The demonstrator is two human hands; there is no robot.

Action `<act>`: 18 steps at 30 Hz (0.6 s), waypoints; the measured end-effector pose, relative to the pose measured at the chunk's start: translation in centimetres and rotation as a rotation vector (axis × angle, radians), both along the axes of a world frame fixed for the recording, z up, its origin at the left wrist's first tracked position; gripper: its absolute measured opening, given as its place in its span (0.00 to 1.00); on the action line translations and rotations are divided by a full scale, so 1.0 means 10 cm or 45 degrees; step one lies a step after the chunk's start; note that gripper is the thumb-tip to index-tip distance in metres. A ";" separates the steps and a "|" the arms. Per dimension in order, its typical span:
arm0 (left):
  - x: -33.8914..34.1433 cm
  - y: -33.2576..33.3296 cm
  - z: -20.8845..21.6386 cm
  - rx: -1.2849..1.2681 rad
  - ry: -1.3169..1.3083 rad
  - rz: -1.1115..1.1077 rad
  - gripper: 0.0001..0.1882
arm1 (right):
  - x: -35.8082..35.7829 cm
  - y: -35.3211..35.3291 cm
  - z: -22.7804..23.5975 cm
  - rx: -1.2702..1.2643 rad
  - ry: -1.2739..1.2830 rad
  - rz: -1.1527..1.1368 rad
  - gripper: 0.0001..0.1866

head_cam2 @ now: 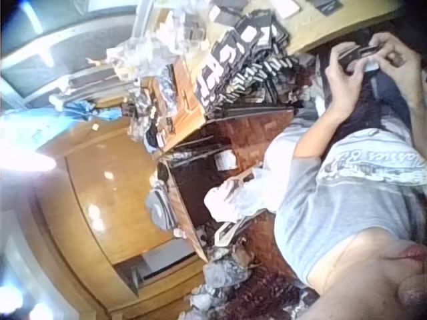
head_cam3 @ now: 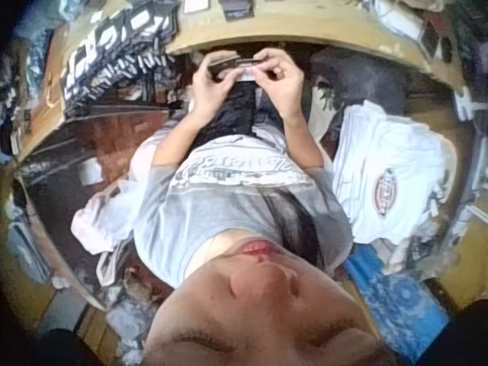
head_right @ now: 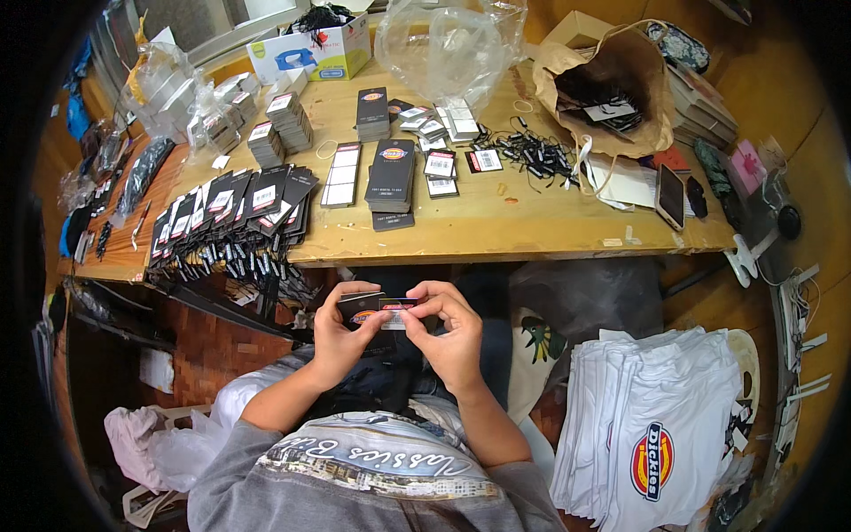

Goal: The person sits cross-legged on a chair and repeatedly picks up black tags and small white labels from a cluttered table. They attach the labels to the tags using small black plastic fasteners, then place the assembled items into a stack on the table.

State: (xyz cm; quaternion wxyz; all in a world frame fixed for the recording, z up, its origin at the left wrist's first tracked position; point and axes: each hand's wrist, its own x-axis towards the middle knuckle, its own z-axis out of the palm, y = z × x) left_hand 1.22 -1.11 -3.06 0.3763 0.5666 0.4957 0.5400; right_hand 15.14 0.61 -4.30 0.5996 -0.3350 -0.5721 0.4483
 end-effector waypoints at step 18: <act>-0.08 0.03 -0.04 0.537 0.472 -0.224 0.17 | 0.00 -0.02 -0.09 -0.234 0.248 0.141 0.05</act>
